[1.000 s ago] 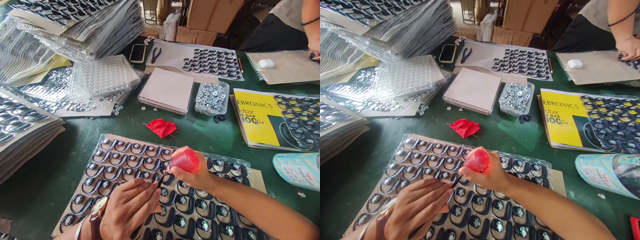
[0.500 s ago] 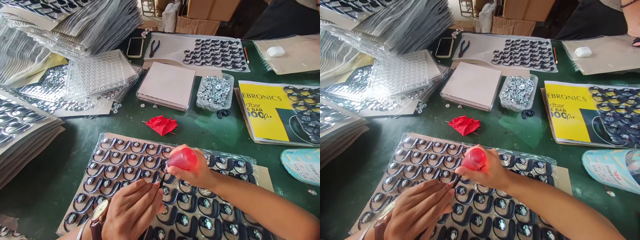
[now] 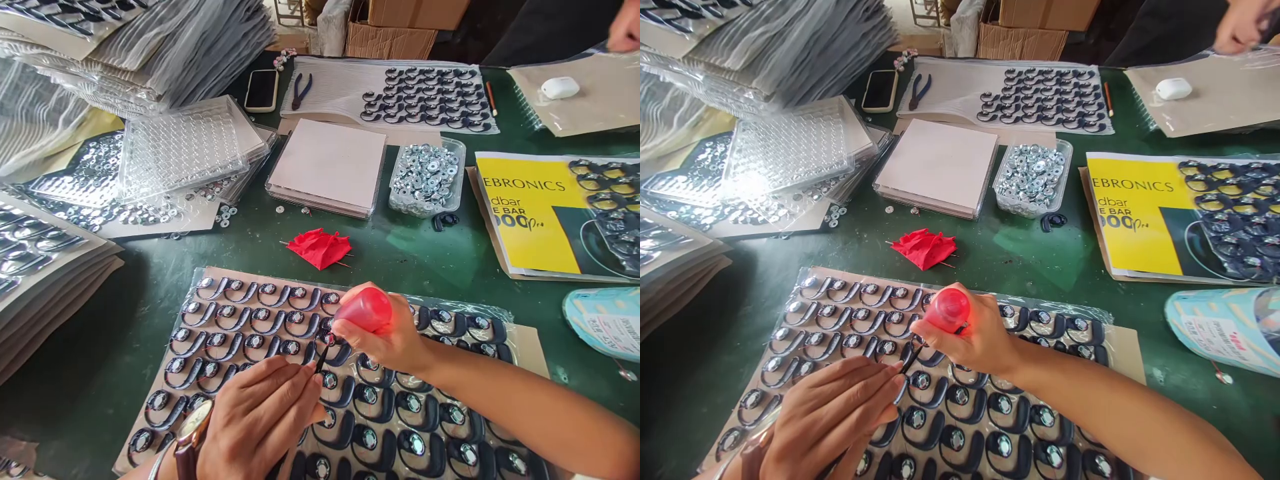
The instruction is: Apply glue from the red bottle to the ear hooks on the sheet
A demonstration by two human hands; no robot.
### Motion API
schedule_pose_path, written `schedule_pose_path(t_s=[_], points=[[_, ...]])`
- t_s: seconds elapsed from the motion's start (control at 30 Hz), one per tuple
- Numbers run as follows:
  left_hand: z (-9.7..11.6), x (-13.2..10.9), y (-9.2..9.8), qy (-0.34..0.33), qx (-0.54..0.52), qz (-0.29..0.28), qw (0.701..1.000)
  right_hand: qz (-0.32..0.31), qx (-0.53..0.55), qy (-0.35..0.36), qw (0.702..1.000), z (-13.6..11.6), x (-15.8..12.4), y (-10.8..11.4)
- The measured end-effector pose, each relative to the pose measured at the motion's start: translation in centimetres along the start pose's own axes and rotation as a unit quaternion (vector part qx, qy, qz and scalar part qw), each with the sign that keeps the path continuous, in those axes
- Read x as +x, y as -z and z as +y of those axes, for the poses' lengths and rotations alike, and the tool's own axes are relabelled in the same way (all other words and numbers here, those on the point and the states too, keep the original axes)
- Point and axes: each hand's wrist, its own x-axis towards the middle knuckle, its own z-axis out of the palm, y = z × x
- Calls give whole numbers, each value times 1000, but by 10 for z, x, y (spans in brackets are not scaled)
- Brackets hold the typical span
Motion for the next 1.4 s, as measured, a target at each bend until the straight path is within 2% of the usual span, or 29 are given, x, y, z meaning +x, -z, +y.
schedule_pose_path(t_s=[0.4, 0.83, 1.0, 1.2, 1.4], points=[[0, 6, 3, 26, -1, 8, 1000, 4, 12, -16, 1000, -2, 1, 1], [-11, 19, 11, 59, -65, -12, 996, -11, 13, -48, 999, -3, 0, 3], [-12, 26, 12, 59, -68, -6, 996, 2, 35, -44, 998, -2, -1, 3], [-13, 24, 11, 66, -68, -4, 995, -20, 25, -48, 998, -4, 0, 3], [-20, 26, 12, 116, -116, -5, 986, -15, 25, -10, 1000, -4, 3, 2]])
